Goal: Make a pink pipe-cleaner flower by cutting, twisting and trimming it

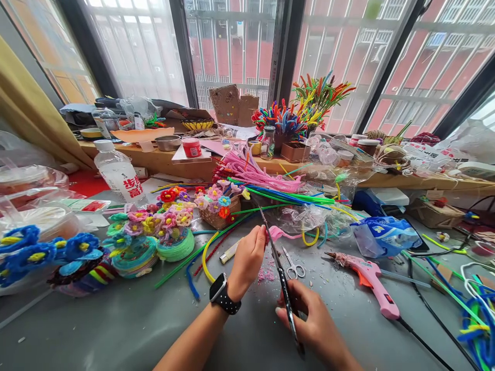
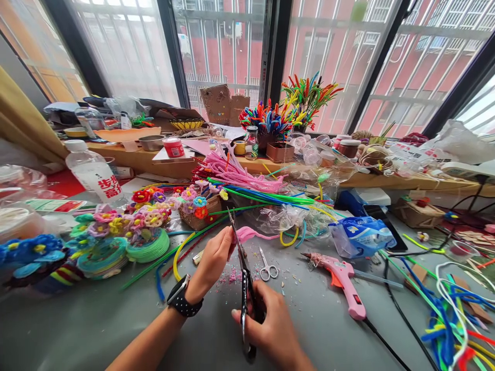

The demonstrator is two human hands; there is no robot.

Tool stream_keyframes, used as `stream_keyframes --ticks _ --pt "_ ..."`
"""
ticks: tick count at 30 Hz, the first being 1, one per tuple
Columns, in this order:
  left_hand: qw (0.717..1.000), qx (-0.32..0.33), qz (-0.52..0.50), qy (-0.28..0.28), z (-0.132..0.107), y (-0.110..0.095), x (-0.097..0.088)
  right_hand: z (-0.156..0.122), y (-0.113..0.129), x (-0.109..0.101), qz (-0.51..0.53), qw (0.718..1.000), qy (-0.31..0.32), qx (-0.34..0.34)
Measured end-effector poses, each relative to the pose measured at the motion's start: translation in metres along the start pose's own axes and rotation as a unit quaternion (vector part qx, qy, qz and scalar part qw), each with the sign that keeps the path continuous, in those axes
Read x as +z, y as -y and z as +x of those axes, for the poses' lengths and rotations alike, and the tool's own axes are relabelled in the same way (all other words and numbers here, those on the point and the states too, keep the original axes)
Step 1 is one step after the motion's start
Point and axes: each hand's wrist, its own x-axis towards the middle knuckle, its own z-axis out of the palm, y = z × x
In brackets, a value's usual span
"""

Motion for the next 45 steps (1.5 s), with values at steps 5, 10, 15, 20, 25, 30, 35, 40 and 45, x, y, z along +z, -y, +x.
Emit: stream_keyframes --ticks 5,10,15,20,25,30,35,40,45 --pt "0.998 0.017 -0.059 -0.008 0.0 -0.003 0.0 -0.003 0.004 -0.002 0.016 1.0 0.008 -0.014" --pt "0.979 -0.02 -0.204 0.011 0.001 -0.001 0.0 -0.005 0.002 -0.002 0.088 0.996 -0.001 -0.004" --pt "0.985 -0.024 -0.169 -0.026 0.001 0.004 0.002 -0.004 -0.001 0.0 0.144 0.989 0.036 -0.01" --pt "0.988 -0.022 -0.145 -0.039 0.0 0.004 0.002 -0.003 -0.001 -0.003 0.159 0.986 0.054 -0.008" --pt "0.99 -0.01 -0.137 -0.045 0.0 0.002 0.001 -0.003 0.001 -0.003 0.162 0.985 0.052 -0.006" --pt "0.995 0.02 -0.091 -0.044 -0.002 -0.001 0.001 -0.004 0.002 -0.004 0.171 0.983 0.065 -0.009" --pt "0.992 0.026 -0.124 -0.016 -0.004 0.001 -0.001 -0.003 0.006 -0.01 0.169 0.983 0.074 -0.019" --pt "0.983 0.005 -0.185 -0.005 -0.001 0.003 -0.001 0.0 0.004 -0.011 0.148 0.986 0.075 -0.011" --pt "0.984 -0.008 -0.18 0.005 0.004 0.002 0.0 0.003 0.003 -0.007 0.128 0.99 0.055 0.003"
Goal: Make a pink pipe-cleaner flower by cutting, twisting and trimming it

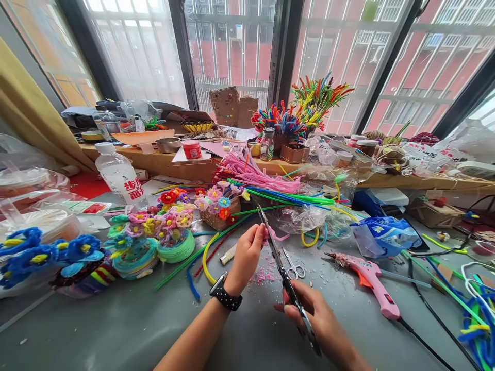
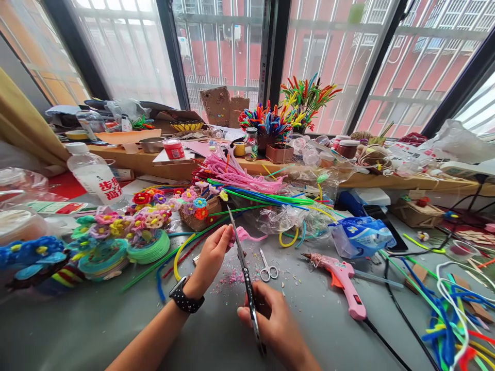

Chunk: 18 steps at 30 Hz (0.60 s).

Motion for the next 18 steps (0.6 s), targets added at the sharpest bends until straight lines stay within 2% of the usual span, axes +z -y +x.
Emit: stream_keyframes --ticks 9,14,18 --pt "1.0 0.005 -0.012 0.005 0.0016 0.0014 -0.0013 -0.0008 -0.0009 0.0037 -0.009 1.0 -0.013 0.005" --pt "0.999 0.001 -0.035 0.007 0.0015 0.0022 -0.0021 -0.0003 -0.0025 0.0045 0.009 1.0 0.005 -0.005" --pt "0.999 0.026 0.012 -0.026 0.0019 0.0021 -0.0072 -0.0012 -0.005 0.0015 0.024 0.999 0.03 -0.013"
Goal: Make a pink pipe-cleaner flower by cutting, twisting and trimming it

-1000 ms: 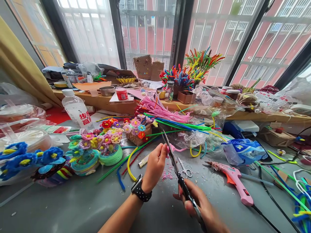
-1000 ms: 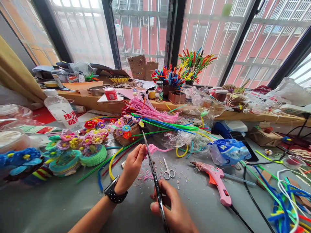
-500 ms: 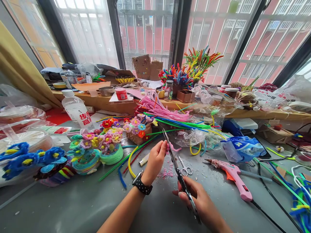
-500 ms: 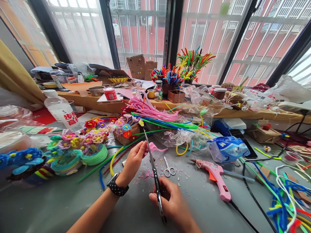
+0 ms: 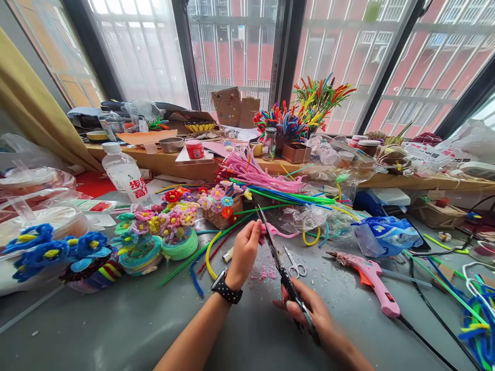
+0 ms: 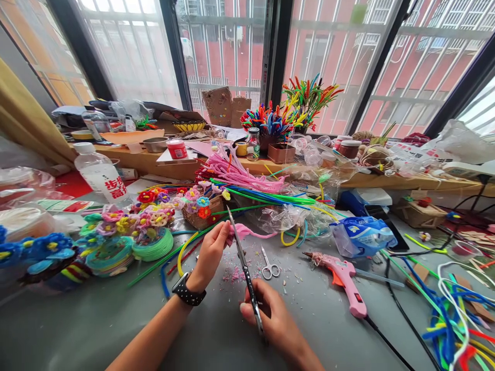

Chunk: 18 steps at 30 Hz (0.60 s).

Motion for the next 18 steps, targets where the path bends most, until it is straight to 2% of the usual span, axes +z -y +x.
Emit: stream_keyframes --ticks 5,10,18 --pt "0.995 0.025 0.095 -0.017 0.0026 0.0032 -0.0052 -0.0028 -0.0003 -0.0007 0.044 0.999 0.012 -0.003" --pt "0.989 0.039 0.141 -0.026 0.0033 0.0042 -0.0021 -0.0034 -0.0005 -0.0003 0.056 0.998 -0.002 0.001" --pt "0.978 0.045 0.205 -0.009 0.0032 -0.0005 -0.0009 -0.0033 0.0033 -0.0046 0.004 1.0 -0.003 0.013"
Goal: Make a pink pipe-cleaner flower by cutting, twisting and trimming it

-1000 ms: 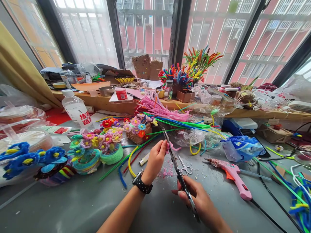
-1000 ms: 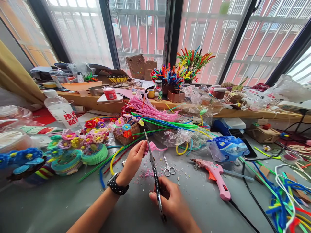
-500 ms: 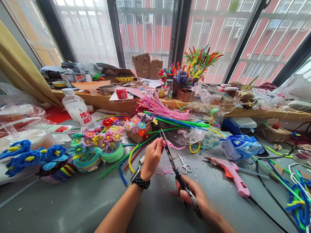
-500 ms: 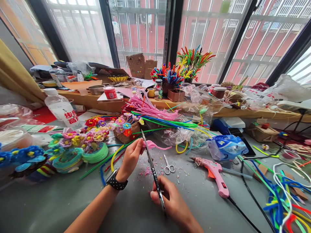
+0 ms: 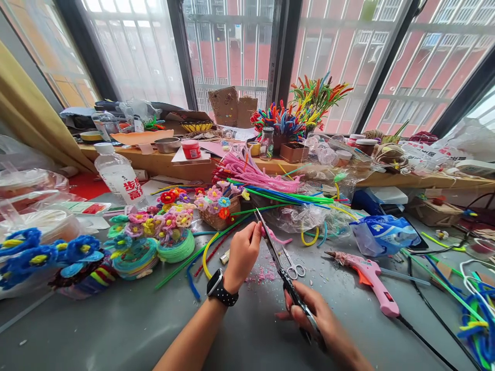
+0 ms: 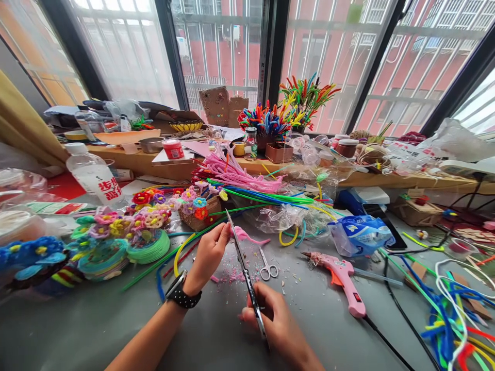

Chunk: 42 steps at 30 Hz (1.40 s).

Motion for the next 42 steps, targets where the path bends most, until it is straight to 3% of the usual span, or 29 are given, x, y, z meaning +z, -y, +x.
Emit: stream_keyframes --ticks 13,21,32,42 --pt "0.998 -0.013 -0.052 -0.041 -0.002 0.0 0.009 0.004 -0.002 0.006 -0.015 1.0 -0.003 0.02" --pt "0.985 -0.027 -0.169 -0.021 -0.001 0.007 0.012 0.001 0.0 0.007 0.08 0.996 -0.007 -0.023" --pt "0.986 -0.038 -0.164 -0.003 -0.003 -0.006 -0.001 -0.005 0.0 0.003 0.104 0.993 0.045 -0.042" --pt "0.931 -0.137 -0.327 0.08 -0.002 -0.005 -0.001 -0.008 0.002 0.0 0.076 0.994 0.075 -0.031"
